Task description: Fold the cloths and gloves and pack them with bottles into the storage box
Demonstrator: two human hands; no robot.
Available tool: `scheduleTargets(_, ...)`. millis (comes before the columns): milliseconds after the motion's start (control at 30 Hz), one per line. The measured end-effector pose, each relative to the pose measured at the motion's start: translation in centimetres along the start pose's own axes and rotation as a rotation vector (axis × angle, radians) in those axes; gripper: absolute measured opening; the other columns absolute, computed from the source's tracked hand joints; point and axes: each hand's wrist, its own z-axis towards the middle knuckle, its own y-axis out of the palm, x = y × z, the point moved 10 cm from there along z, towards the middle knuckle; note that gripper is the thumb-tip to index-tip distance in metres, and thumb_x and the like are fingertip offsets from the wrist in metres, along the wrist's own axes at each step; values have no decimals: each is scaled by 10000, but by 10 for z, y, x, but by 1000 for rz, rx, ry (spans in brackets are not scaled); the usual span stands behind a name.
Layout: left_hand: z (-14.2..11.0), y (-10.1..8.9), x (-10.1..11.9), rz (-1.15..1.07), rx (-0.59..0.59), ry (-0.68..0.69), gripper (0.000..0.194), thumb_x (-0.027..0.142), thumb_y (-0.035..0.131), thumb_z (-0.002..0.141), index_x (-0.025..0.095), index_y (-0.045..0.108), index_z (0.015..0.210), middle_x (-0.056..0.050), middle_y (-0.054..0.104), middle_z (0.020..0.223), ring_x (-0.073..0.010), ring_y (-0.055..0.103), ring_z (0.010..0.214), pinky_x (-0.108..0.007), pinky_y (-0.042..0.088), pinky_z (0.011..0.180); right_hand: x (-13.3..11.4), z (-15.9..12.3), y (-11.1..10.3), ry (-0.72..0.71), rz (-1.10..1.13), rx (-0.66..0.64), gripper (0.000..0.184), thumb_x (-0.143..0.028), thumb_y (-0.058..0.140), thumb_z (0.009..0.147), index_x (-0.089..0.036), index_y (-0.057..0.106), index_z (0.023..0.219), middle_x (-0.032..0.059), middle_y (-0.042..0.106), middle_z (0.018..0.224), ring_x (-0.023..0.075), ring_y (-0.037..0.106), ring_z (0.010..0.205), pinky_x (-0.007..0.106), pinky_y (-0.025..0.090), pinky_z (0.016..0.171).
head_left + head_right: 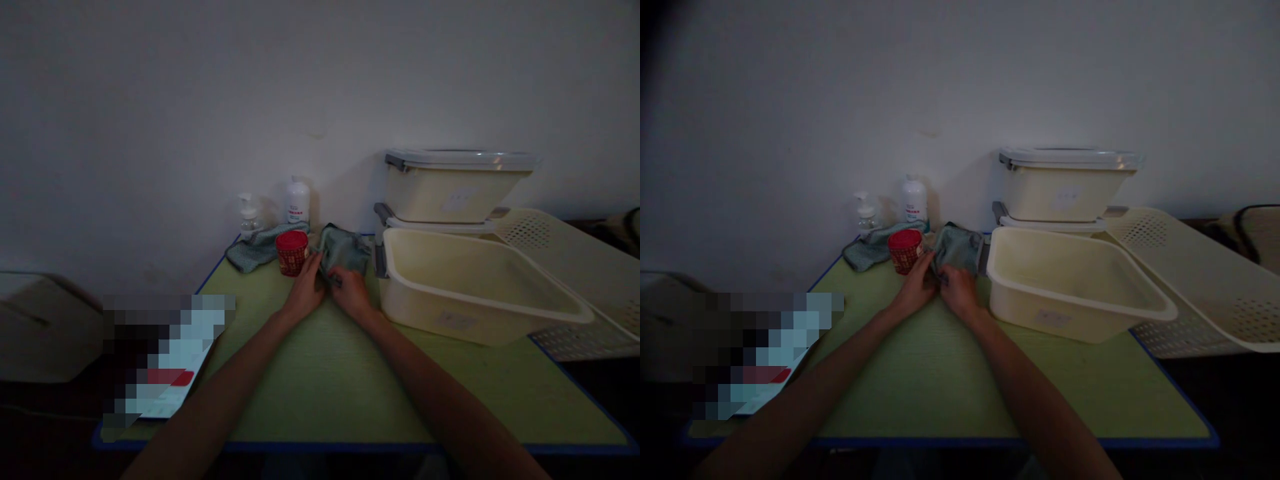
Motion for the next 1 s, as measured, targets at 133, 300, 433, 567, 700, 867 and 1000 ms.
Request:
scheduleTargets(133,0,-2,5,-25,5,40,659,41,532,613,173,481,1257,-127,346,1429,-266,285,1349,-431,286,1079,-34,-8,1,-174,43,-49,243,-9,491,634,-174,641,732,18,673,707,155,609,696,285,416,752)
scheduleTargets(300,3,-11,8,-70,20,30,180,91,526,568,148,602,722,-70,626,937,-221,574,950,-355,445,866,-68,-18,-4,-334,26,-70,220,-46,527,652,-150,642,807,69,676,806,198,599,826,336,382,816)
scheduleTargets(433,4,-23,8,-83,73,-8,68,121,472,577,177,452,544,36,482,565,-135,478,598,-251,406,589,-83,-25,-2,-418,-79,-110,298,-70,518,711,-142,614,984,108,663,912,219,581,890,360,374,823)
scheduleTargets(567,5,-33,8,-76,141,-47,145,136,448,590,190,352,497,65,339,490,-97,344,510,-211,274,484,-78,-24,3,-347,-207,-161,492,-48,515,696,-147,497,1178,124,613,1059,231,549,982,370,385,838)
scheduleTargets(700,7,-40,12,-21,183,-66,212,120,430,604,196,284,471,65,274,484,-86,278,489,-212,201,471,-53,-17,1,-119,-224,-160,601,-6,512,609,-161,467,1188,123,562,1122,240,518,1026,354,409,849)
scheduleTargets(867,5,-52,35,113,108,-15,184,67,476,568,187,360,491,60,356,492,-101,337,517,-227,219,516,-38,-13,-7,-18,-214,-153,444,2,447,635,-171,533,1035,119,598,1047,234,558,940,330,430,767)
scheduleTargets(1000,6,-69,56,198,-7,37,150,29,484,545,179,478,555,45,464,549,-120,422,561,-233,262,550,-45,-16,-17,8,-173,-180,389,0,410,662,-181,539,983,85,644,941,217,594,849,290,420,682)
